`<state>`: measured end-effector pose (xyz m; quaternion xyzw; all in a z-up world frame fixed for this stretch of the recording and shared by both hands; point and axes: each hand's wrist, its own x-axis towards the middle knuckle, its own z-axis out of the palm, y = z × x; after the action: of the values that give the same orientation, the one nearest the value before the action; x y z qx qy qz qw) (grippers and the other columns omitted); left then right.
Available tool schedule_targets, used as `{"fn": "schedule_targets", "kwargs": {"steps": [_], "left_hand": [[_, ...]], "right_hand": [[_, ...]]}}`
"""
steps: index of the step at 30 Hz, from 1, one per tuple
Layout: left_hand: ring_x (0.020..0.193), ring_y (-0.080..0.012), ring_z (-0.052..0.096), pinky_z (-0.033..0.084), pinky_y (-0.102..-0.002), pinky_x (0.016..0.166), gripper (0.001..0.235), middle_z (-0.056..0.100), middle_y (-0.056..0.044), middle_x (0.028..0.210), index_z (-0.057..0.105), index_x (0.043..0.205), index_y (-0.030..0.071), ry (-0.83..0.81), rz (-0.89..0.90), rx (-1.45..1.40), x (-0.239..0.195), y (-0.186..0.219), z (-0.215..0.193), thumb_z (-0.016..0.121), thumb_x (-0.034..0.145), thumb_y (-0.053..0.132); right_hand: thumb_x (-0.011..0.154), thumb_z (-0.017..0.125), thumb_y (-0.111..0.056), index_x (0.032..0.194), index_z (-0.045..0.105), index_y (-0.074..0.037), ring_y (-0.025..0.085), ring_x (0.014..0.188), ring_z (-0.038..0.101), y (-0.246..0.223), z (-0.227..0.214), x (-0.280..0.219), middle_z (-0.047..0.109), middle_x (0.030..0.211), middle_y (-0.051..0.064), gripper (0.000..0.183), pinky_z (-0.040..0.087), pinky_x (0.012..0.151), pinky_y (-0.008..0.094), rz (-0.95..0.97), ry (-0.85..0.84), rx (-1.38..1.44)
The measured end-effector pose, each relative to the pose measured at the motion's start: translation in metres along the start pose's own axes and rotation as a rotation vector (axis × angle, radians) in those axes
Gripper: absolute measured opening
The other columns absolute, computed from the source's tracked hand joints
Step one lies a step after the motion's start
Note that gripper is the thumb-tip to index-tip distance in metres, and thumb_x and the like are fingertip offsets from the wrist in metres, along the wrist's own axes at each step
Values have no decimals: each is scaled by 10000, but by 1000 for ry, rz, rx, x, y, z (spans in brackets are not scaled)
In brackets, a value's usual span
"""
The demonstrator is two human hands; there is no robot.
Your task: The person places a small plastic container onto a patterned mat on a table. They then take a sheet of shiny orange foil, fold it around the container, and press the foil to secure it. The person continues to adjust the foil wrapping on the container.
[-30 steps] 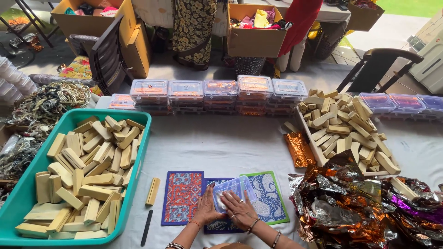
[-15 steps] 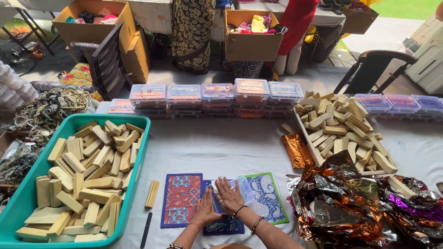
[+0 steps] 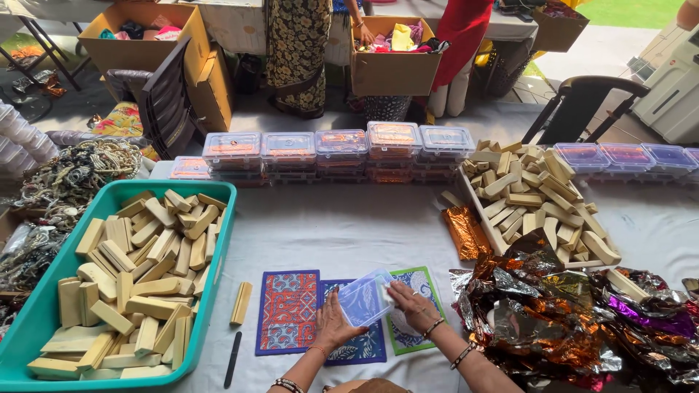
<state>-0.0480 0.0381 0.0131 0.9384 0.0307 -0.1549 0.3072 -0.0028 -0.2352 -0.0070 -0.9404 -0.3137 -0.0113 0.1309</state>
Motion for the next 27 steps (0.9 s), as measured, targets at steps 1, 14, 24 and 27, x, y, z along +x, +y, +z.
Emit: {"fn": "schedule_targets", "kwargs": {"steps": [1, 14, 24, 27], "left_hand": [[1560, -293, 206, 186, -491, 1254, 1507, 219, -153, 1652, 45, 1601, 86, -2, 0, 0, 0, 1, -2, 911, 524, 687], [1556, -329, 202, 183, -497, 1258, 1194, 241, -185, 1649, 151, 1596, 46, 0, 71, 134, 29, -46, 48, 702, 779, 719], [1562, -284, 158, 177, -473, 1249, 1473, 187, -137, 1660, 17, 1610, 128, -47, 20, 94, -8, 2, -12, 875, 567, 715], [1566, -291, 128, 144, -489, 1256, 1487, 157, -137, 1673, -7, 1615, 127, -62, 3, 95, -7, 1, -9, 873, 573, 721]], "right_hand": [[949, 517, -33, 1505, 491, -183, 240, 1448, 461, 1, -4, 8, 453, 1605, 55, 576, 461, 1113, 366, 2, -1, 1], [1045, 434, -364, 1588, 304, -206, 269, 1529, 256, -116, 30, 64, 306, 1653, 51, 581, 86, 1211, 602, 55, -42, 41], [1058, 337, -426, 1585, 260, -340, 230, 1591, 134, -29, -18, 54, 171, 1708, -51, 540, 57, 1210, 677, 494, -139, -140], [1023, 372, -383, 1598, 203, -217, 261, 1549, 136, -33, 15, 60, 154, 1693, 14, 622, 23, 1174, 694, 388, -18, -194]]}}
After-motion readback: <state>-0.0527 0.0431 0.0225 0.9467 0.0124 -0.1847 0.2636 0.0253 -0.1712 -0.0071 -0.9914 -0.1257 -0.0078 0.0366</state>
